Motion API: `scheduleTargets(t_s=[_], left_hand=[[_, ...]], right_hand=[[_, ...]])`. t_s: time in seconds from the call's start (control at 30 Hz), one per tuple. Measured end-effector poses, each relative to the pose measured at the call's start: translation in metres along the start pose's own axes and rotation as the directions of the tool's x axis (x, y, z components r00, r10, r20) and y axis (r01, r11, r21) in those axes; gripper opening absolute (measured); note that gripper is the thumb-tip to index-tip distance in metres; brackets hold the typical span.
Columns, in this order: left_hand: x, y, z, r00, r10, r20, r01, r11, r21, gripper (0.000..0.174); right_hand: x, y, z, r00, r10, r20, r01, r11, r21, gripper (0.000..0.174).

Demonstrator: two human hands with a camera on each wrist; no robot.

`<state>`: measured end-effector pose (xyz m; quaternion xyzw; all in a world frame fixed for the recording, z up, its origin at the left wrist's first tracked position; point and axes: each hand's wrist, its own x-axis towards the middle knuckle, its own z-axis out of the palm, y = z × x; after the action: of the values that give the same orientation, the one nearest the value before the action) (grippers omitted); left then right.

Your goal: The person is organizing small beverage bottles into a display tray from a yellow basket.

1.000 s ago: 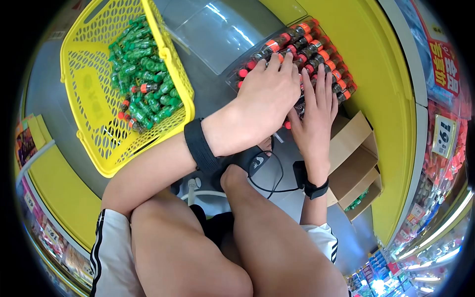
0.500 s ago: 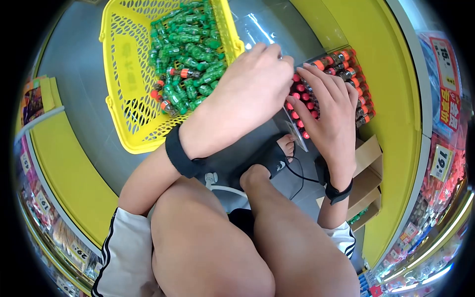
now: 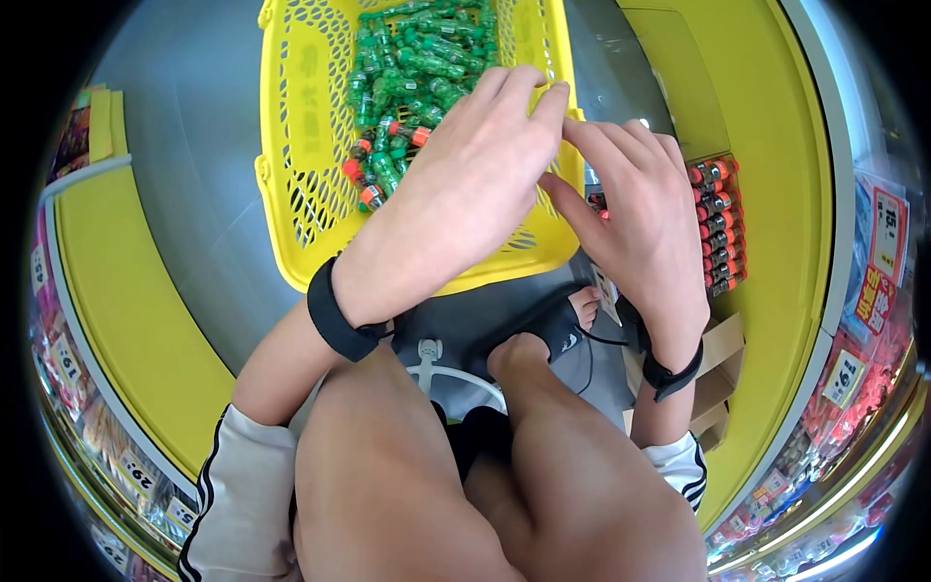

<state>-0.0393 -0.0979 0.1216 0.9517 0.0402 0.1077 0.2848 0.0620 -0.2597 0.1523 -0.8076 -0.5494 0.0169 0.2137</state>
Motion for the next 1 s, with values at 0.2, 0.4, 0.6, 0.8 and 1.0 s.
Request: scheduleTargets(t_s=[0.2, 0.4, 0.6, 0.8, 1.0], left_hand=[[-0.011, -0.043, -0.017, 0.996, -0.029, 0.085, 0.021, 0.995, 0.099, 0.040], [-0.035, -0.092, -0.013, 0.974, -0.127, 0.186, 0.058, 0.939, 0.338, 0.020], [-0.038, -0.121, -0.011, 0.940, -0.204, 0.275, 0.126, 0.953, 0.276, 0.015], [-0.015, -0.139, 0.003, 0.763, -0.390, 0.515, 0.247, 0.913, 0.325, 0.018], [0.009, -0.147, 0.031, 0.639, -0.468, 0.610, 0.280, 0.881, 0.382, 0.024]], right_hand=[[0.036, -0.009, 0.019, 0.996, -0.086, 0.027, 0.085, 0.996, 0.030, 0.031], [0.066, -0.015, 0.057, 0.987, -0.110, 0.117, 0.101, 0.992, 0.080, 0.024], [0.095, -0.012, 0.099, 0.902, 0.027, 0.431, -0.040, 0.999, 0.022, 0.038], [0.117, 0.005, 0.144, 0.745, 0.120, 0.656, -0.086, 0.993, -0.085, 0.042], [0.120, 0.026, 0.172, 0.612, 0.120, 0.782, -0.097, 0.992, -0.076, 0.047]])
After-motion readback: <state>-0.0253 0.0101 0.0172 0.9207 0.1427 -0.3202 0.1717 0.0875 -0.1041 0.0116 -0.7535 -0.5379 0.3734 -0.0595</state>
